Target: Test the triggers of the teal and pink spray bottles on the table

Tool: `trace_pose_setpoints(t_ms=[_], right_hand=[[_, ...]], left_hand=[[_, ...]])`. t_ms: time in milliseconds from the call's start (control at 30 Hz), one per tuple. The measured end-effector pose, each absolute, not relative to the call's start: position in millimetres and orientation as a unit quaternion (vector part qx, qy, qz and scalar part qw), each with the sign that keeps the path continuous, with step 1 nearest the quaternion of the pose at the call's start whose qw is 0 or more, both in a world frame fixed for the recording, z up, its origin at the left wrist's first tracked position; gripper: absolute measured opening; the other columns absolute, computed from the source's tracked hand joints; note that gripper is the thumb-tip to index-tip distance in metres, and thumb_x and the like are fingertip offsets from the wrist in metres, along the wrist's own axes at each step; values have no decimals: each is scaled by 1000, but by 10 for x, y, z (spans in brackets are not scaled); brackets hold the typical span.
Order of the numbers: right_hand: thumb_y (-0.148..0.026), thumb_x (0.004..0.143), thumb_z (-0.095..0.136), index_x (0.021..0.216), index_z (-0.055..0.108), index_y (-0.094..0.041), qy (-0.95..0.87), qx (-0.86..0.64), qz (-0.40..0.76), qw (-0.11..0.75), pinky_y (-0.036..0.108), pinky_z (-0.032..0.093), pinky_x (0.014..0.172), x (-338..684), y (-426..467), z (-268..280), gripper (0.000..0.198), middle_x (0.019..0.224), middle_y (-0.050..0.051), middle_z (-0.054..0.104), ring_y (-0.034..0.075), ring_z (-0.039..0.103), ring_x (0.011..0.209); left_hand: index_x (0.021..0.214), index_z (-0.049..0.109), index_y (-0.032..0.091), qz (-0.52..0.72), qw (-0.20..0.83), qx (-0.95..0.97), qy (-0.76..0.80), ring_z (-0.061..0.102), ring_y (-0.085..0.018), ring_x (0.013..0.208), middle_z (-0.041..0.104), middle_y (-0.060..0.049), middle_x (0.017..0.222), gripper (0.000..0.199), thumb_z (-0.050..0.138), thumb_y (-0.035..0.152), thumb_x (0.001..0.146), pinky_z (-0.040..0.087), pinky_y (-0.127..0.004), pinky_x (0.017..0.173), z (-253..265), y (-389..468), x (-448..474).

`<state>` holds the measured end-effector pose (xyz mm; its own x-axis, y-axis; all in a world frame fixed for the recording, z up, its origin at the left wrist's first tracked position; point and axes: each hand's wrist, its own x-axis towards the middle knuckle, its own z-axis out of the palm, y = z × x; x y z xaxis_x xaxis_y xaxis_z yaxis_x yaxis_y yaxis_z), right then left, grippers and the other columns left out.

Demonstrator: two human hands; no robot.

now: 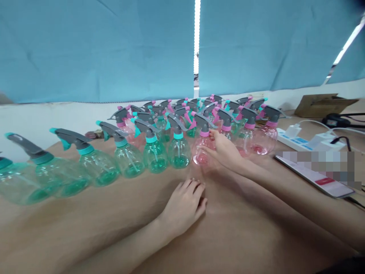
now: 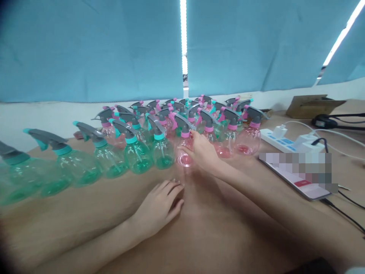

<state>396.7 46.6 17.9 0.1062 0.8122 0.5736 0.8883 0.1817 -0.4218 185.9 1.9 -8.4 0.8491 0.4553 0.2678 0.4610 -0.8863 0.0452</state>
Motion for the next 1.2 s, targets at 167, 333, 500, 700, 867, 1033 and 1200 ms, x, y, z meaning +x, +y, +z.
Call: trace_pose_setpoints(t_ms=[167, 333, 500, 700, 867, 1033, 1200], right_hand=[[-50, 86, 51, 129, 45, -6, -654, -654, -57, 374, 52, 49, 85, 3923, 481, 221, 62, 120, 24, 61, 38, 59, 110], [-45, 86, 54, 132, 43, -1, -654, -659, -64, 365, 50, 49, 87, 3905, 493, 220, 64, 122, 24, 60, 38, 59, 110], [-42, 89, 49, 138, 37, -2, -659, -660, -63, 356, 52, 49, 87, 3905, 518, 223, 64, 130, 23, 56, 38, 57, 114], [-42, 84, 58, 137, 39, 1, -669, -653, -46, 352, 49, 46, 94, 3987, 406, 337, 71, 132, 22, 55, 35, 54, 118], [-41, 86, 57, 112, 63, -19, -676, -639, -38, 365, 37, 52, 82, 4283, 126, 531, 36, 110, 6, 70, 22, 67, 96], [-38, 85, 57, 98, 68, -18, -631, -678, -53, 373, 39, 51, 71, 4637, -29, 613, 26, 94, 7, 73, 24, 68, 79], [-39, 83, 61, 111, 63, -13, -623, -687, -25, 374, 43, 51, 84, 4794, 67, 477, 38, 108, 11, 71, 27, 66, 99]], left_hand=[[116, 55, 11, -132, 9, -962, -240, 56, -29, 111, 64, -12, 114, 27, 54, 19, 90, 47, -42, 90, -76, 26, 1859], [117, 55, 12, -134, 3, -961, -240, 56, -29, 111, 64, -11, 114, 28, 54, 20, 90, 47, -44, 91, -103, 45, 1855], [118, 55, 11, -135, -3, -962, -238, 55, -29, 111, 63, -12, 116, 29, 55, 18, 90, 46, -44, 92, -116, 61, 1841], [120, 54, 11, -130, -6, -962, -240, 55, -29, 112, 62, -12, 118, 32, 54, 17, 89, 46, -45, 93, -88, 69, 1825], [123, 52, 15, -135, -12, -962, -238, 55, -28, 113, 62, -11, 120, 31, 48, 19, 92, 46, -45, 93, -96, 88, 1795], [124, 52, 17, -156, -3, -958, -240, 57, -28, 113, 63, -9, 120, 32, 47, 21, 93, 47, -46, 93, -124, 120, 1768], [125, 50, 20, -168, -9, -956, -239, 58, -26, 111, 63, -7, 119, 32, 48, 21, 92, 48, -43, 93, -130, 152, 1796]])
